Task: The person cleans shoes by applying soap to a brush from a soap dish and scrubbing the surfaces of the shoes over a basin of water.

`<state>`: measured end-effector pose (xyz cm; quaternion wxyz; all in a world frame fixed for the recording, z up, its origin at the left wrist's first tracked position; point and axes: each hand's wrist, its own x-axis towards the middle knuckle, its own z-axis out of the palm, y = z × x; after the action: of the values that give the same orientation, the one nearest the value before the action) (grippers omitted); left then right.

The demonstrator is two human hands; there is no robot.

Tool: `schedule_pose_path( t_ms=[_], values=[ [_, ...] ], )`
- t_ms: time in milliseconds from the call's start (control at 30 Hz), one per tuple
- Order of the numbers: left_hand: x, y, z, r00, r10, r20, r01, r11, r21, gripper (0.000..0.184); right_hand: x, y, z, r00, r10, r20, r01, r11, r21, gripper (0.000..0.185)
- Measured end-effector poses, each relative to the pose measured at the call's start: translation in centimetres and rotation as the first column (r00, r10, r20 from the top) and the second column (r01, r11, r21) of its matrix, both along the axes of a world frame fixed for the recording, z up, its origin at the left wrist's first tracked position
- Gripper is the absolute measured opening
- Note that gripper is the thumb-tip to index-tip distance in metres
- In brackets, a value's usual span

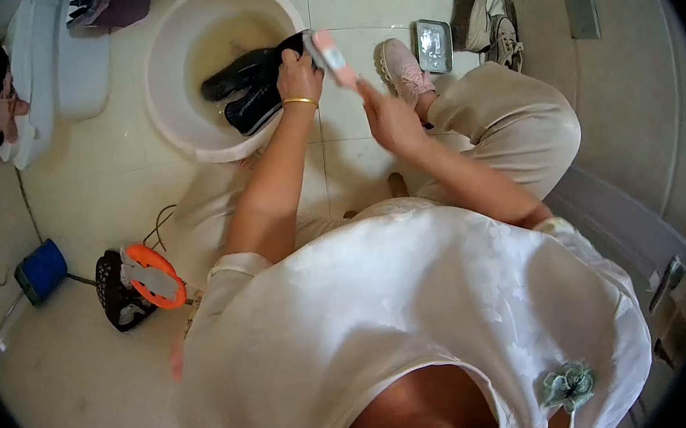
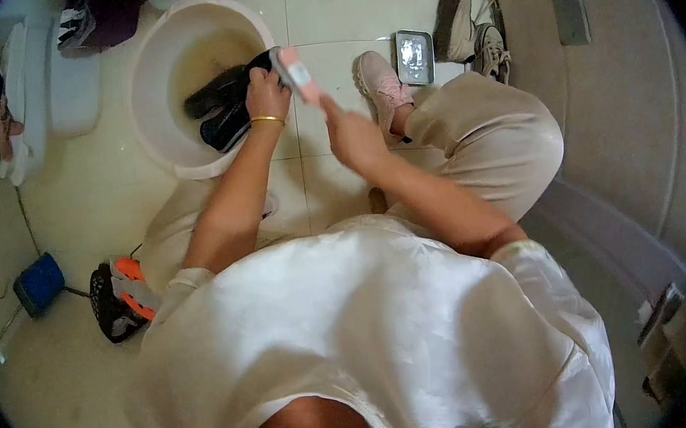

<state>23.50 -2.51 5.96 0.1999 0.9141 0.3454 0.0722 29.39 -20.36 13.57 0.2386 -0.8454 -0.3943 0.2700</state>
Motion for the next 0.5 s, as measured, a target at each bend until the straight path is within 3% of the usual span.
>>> schedule_pose_path(
  t_ms=[100, 233, 300, 333, 400, 500],
  values=[
    [-0.3, 0.0, -1.4, 0.999, -0.024, 0.046, 0.019, 0.994, 0.106, 0.035, -0.6, -0.1, 0.5, 1.0, 0.001, -0.019, -0.001, 1.0, -0.019, 0.038],
    [-0.1, -0.2, 0.1, 0.999, 0.019, 0.046, -0.018, 1.0, -0.019, 0.028, 2.2, 4.3, -0.5, 0.999, -0.036, 0.001, 0.036, 0.998, -0.052, 0.039],
    [-0.1, 0.3, -1.1, 0.997, -0.012, 0.075, 0.009, 0.999, 0.037, 0.035, 1.3, 2.5, 0.3, 1.0, -0.009, -0.012, 0.007, 0.994, -0.111, 0.04],
    [-0.1, 0.4, -1.3, 0.999, -0.016, 0.033, 0.015, 0.999, 0.049, 0.039, 0.2, 0.4, 0.3, 1.0, -0.005, -0.023, 0.005, 1.0, 0.009, 0.04],
    [-0.2, 0.0, -1.3, 1.0, -0.008, 0.022, 0.006, 0.996, 0.087, 0.049, -0.2, -0.4, 0.1, 0.997, -0.015, -0.078, 0.014, 1.0, -0.011, 0.04],
    [-0.2, -0.1, 0.1, 0.999, 0.005, 0.044, -0.007, 0.999, 0.033, 0.049, 1.3, 2.7, -0.9, 0.995, -0.071, -0.063, 0.071, 0.997, -0.005, 0.038]
  ],
)
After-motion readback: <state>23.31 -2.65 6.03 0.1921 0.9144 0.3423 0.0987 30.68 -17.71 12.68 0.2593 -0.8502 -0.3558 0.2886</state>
